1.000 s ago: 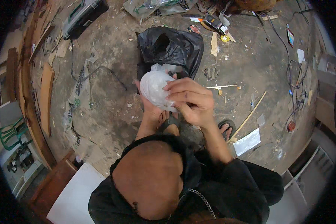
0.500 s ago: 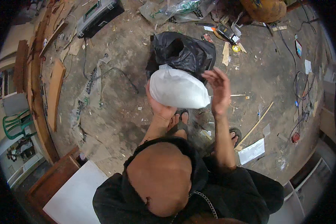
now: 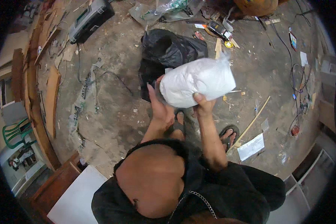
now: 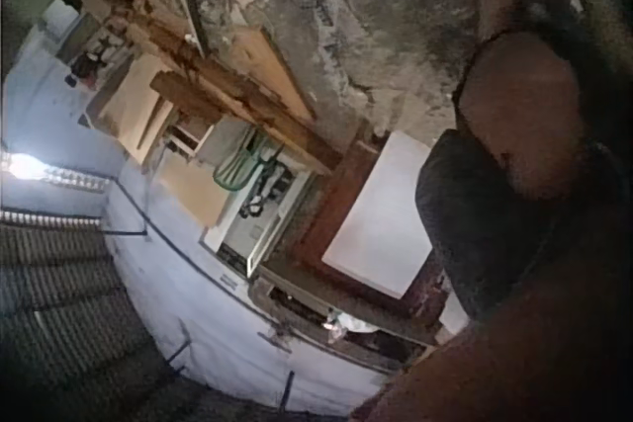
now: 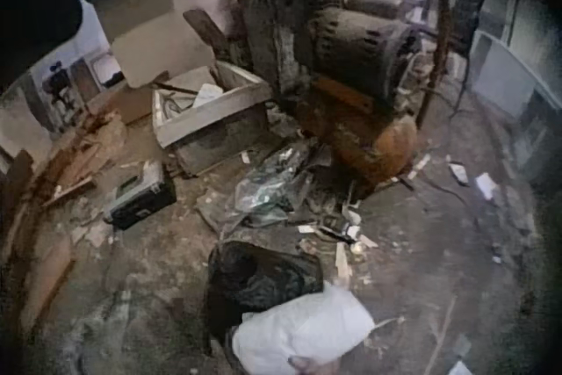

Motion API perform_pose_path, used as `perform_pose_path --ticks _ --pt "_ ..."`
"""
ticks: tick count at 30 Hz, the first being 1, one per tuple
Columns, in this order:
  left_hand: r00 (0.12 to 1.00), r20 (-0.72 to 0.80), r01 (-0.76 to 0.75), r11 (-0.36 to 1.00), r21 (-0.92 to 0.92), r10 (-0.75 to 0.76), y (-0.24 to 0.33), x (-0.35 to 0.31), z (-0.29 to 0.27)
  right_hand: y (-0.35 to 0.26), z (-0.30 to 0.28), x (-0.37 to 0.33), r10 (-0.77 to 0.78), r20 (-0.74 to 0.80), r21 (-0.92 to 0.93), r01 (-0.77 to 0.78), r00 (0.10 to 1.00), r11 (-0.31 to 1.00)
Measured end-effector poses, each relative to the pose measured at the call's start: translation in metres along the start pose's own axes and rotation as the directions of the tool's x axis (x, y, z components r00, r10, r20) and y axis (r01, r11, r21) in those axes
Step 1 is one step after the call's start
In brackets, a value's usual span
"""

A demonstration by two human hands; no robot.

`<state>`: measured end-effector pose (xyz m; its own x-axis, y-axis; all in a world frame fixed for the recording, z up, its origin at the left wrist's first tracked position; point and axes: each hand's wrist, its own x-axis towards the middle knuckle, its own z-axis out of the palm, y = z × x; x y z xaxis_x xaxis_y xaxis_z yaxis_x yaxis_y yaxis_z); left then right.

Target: The person removes a bag of white powder from a trash bag, scoops some onto a small rectangular plate, and then places the powder back into the bag.

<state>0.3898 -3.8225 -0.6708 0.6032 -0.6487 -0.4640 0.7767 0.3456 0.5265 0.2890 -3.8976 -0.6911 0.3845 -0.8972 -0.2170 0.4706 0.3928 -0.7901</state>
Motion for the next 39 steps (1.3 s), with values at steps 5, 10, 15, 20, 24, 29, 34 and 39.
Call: perform_pose_path --ticks 5,10,15,20,24,29,34,39 --pt "0.964 0.137 -0.241 0.966 0.093 0.227 0.020 0.029 -0.040 -0.055 -0.017 0.024 0.146 0.171 -0.196 -0.112 0.974 0.974" --pt "0.976 0.192 -0.075 0.986 -0.149 0.103 0.033 0.040 -0.011 -0.060 -0.017 0.025 0.315 0.226 -0.257 -0.256 0.922 0.932" --pt "0.985 0.169 0.000 0.993 -0.119 0.020 0.007 0.042 0.004 -0.059 -0.030 0.021 0.320 0.238 -0.515 -0.160 0.917 0.842" --pt "0.973 0.232 0.007 0.995 -0.096 0.015 -0.001 0.035 0.002 -0.080 -0.013 0.020 0.340 0.256 -0.623 -0.114 0.905 0.774" --pt "0.961 0.277 0.044 0.989 -0.142 -0.003 -0.017 0.036 0.005 -0.089 -0.015 0.022 0.296 0.273 -0.742 0.005 0.915 0.670" --pt "0.961 0.273 0.108 0.973 -0.206 -0.049 -0.028 0.035 0.006 -0.095 -0.007 0.021 0.294 0.222 -0.789 -0.006 0.930 0.615" --pt "0.964 0.255 0.131 0.966 -0.221 -0.072 -0.034 0.036 0.000 -0.094 -0.006 0.021 0.307 0.206 -0.827 -0.003 0.929 0.563" --pt "0.965 0.247 0.145 0.962 -0.232 -0.086 -0.036 0.039 -0.008 -0.089 -0.012 0.020 0.299 0.211 -0.865 0.036 0.931 0.501"
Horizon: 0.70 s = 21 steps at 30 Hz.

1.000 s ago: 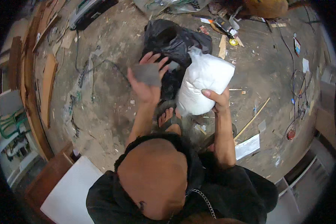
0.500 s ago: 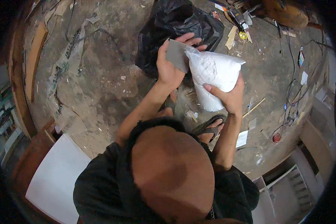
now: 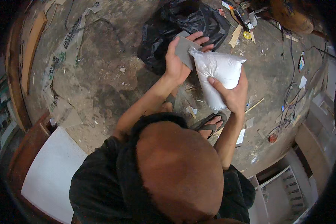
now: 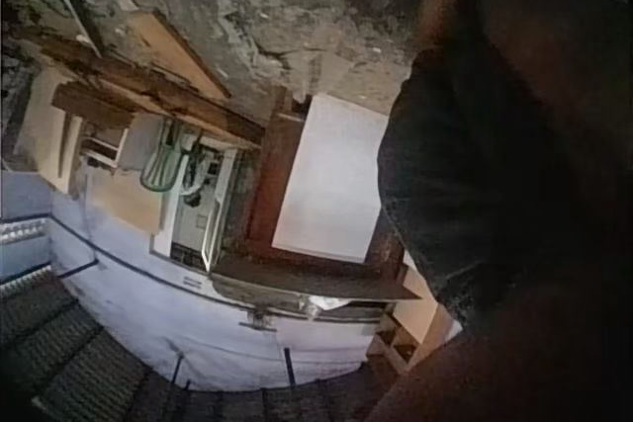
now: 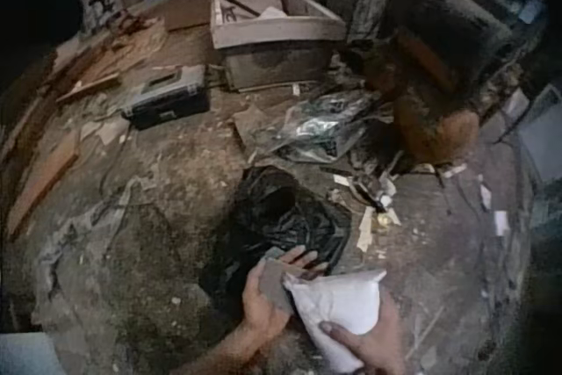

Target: The person removes a bag of white powder from a trash bag, scoops some onto a small rectangular plate, and then places the powder back into the bag.

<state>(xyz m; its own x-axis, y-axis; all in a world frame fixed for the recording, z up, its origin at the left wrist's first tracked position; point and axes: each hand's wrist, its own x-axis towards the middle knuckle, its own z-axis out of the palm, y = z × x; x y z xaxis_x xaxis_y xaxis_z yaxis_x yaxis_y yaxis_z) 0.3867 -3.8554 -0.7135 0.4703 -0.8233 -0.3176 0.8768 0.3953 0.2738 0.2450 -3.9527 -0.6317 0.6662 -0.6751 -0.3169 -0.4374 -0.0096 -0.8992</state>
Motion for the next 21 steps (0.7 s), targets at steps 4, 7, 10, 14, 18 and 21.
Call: perform_pose_path --ticks 4,7,10,14,18,21 --pt "1.000 -0.031 0.002 1.000 -0.004 -0.002 0.000 0.001 -0.003 0.004 0.001 0.000 -0.026 0.027 -0.076 0.027 0.999 0.997" --pt "1.000 0.009 -0.002 1.000 0.004 0.002 -0.001 0.003 -0.009 0.003 0.003 0.000 -0.039 0.017 -0.129 0.041 0.999 0.991" --pt "1.000 0.005 -0.003 1.000 0.000 0.003 -0.001 0.003 -0.012 -0.004 0.007 -0.001 -0.047 -0.021 -0.119 0.044 0.999 0.992" --pt "1.000 -0.011 0.020 1.000 -0.001 -0.020 -0.003 0.002 -0.013 -0.008 0.008 -0.001 -0.027 -0.062 -0.157 0.017 0.998 0.987" --pt "0.998 0.013 0.056 0.998 -0.016 -0.056 -0.005 0.004 -0.016 -0.007 0.008 0.000 -0.026 -0.072 -0.202 0.011 0.997 0.979" --pt "0.997 0.003 0.071 0.997 -0.017 -0.071 -0.007 0.004 -0.014 -0.005 0.008 0.000 -0.060 -0.103 -0.270 0.030 0.993 0.962"
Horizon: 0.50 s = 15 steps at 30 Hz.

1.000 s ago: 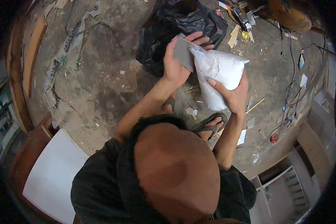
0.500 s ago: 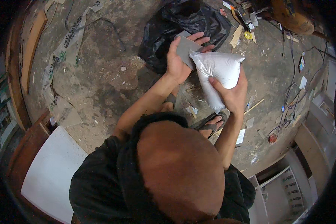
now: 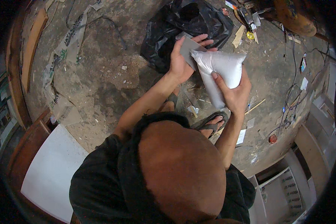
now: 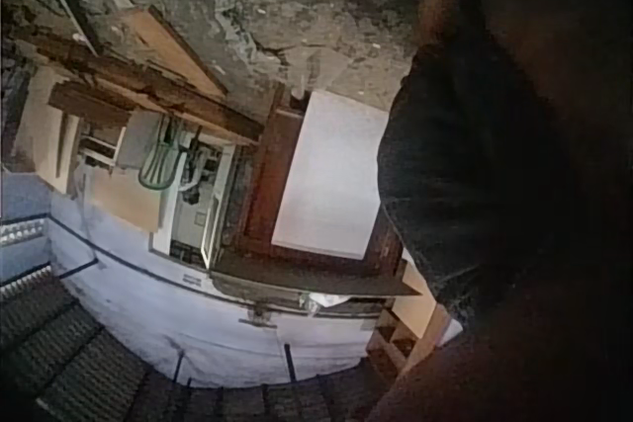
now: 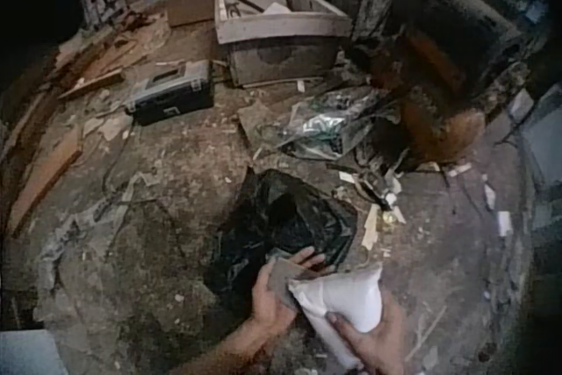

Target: The person removes a bag of white powder from a trash bag, scoops some onto a small rectangular plate, and then places the powder back into the bag.

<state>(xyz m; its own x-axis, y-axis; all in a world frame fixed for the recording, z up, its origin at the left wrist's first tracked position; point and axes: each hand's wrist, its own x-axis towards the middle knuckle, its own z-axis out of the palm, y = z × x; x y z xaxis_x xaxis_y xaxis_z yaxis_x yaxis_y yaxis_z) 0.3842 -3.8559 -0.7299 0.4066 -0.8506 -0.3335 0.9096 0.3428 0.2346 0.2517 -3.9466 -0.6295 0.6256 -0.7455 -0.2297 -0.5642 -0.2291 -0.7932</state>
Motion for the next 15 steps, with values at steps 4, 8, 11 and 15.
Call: perform_pose_path --ticks 4,8,11,15 --pt "1.000 -0.004 0.010 1.000 -0.007 -0.010 -0.001 -0.001 -0.003 0.002 0.003 0.000 -0.045 -0.005 0.002 0.045 0.999 0.999" --pt "1.000 -0.009 0.018 1.000 -0.001 -0.018 -0.003 0.000 -0.003 -0.006 0.002 -0.001 0.058 -0.016 0.051 -0.057 0.998 0.997" --pt "1.000 -0.011 0.023 1.000 -0.001 -0.023 -0.003 0.000 -0.003 -0.003 0.003 -0.002 0.064 -0.024 0.049 -0.062 0.998 0.997" --pt "1.000 -0.014 0.011 1.000 0.004 -0.011 -0.002 0.000 -0.004 0.002 0.003 -0.001 0.019 -0.056 0.017 -0.019 0.998 1.000"
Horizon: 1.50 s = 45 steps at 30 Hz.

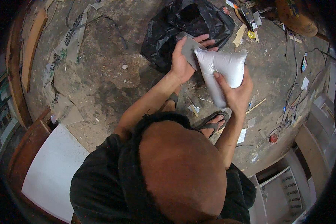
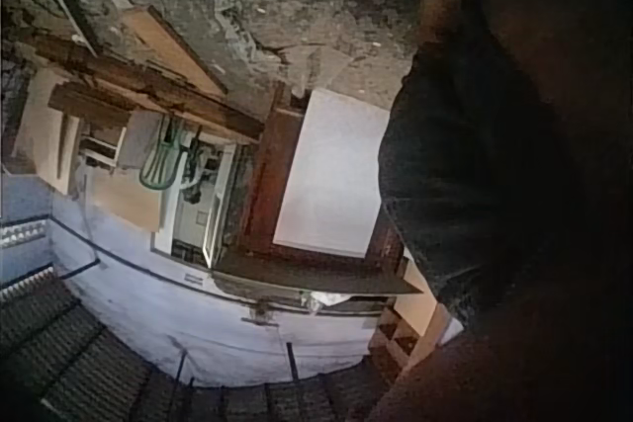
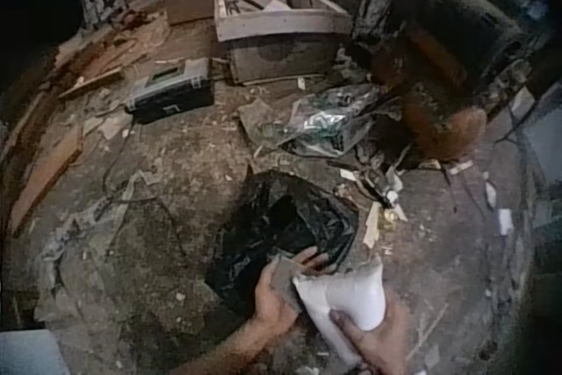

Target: The person removes a bag of white powder from a trash bag, scoops some onto a small rectangular plate, and then places the powder back into the bag.

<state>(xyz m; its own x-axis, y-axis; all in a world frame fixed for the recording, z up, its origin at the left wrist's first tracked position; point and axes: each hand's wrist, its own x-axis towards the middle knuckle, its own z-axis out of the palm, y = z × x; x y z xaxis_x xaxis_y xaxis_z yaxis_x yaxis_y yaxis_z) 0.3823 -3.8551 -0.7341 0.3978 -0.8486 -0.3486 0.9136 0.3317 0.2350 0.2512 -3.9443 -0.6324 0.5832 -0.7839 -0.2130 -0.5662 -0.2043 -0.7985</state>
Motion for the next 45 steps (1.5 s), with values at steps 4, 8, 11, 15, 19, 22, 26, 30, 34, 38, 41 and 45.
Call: perform_pose_path --ticks 4,8,11,15,19,22,26,30,34,38,41,45 --pt "1.000 -0.003 0.011 1.000 0.002 -0.011 -0.004 0.002 -0.002 0.005 -0.005 0.001 0.009 0.005 -0.040 -0.009 1.000 0.999" --pt "1.000 -0.027 -0.013 0.997 0.081 0.016 -0.006 0.001 -0.006 0.019 -0.011 0.001 0.065 0.057 0.107 -0.071 0.996 0.992" --pt "0.997 -0.047 -0.049 0.985 0.164 0.057 -0.009 -0.001 -0.011 0.031 -0.017 0.002 0.081 0.108 0.173 -0.099 0.991 0.980" --pt "0.989 -0.029 -0.130 0.942 0.311 0.146 -0.001 -0.013 -0.026 0.038 -0.015 -0.001 0.143 0.143 0.251 -0.176 0.979 0.952" --pt "0.975 -0.096 -0.141 0.894 0.425 0.199 0.012 -0.023 -0.040 0.044 -0.009 -0.004 0.144 0.160 0.339 -0.191 0.977 0.921" --pt "0.960 -0.194 -0.094 0.888 0.451 0.201 0.014 -0.025 -0.044 0.053 -0.009 -0.006 0.188 0.186 0.307 -0.239 0.964 0.921" --pt "0.941 -0.266 -0.060 0.878 0.476 0.209 0.009 -0.026 -0.024 0.078 -0.026 -0.007 0.244 0.188 0.445 -0.304 0.951 0.842" --pt "0.954 -0.204 -0.033 0.755 0.655 0.218 0.001 -0.030 -0.009 0.098 -0.061 -0.016 0.328 0.126 0.524 -0.343 0.936 0.779" --pt "0.975 -0.175 0.029 0.705 0.709 0.137 -0.026 -0.028 0.006 0.118 -0.094 -0.031 0.355 -0.008 0.582 -0.284 0.935 0.762" --pt "0.993 -0.100 0.042 0.623 0.781 0.059 -0.062 -0.015 -0.013 0.124 -0.104 -0.046 0.367 -0.046 0.610 -0.265 0.929 0.747" --pt "0.994 -0.065 0.021 0.444 0.896 0.084 -0.090 -0.008 -0.019 0.132 -0.104 -0.057 0.417 -0.064 0.607 -0.297 0.907 0.737" --pt "0.995 -0.101 0.098 0.154 0.983 0.009 -0.103 0.000 -0.022 0.137 -0.094 -0.071 0.499 -0.072 0.620 -0.353 0.864 0.701"
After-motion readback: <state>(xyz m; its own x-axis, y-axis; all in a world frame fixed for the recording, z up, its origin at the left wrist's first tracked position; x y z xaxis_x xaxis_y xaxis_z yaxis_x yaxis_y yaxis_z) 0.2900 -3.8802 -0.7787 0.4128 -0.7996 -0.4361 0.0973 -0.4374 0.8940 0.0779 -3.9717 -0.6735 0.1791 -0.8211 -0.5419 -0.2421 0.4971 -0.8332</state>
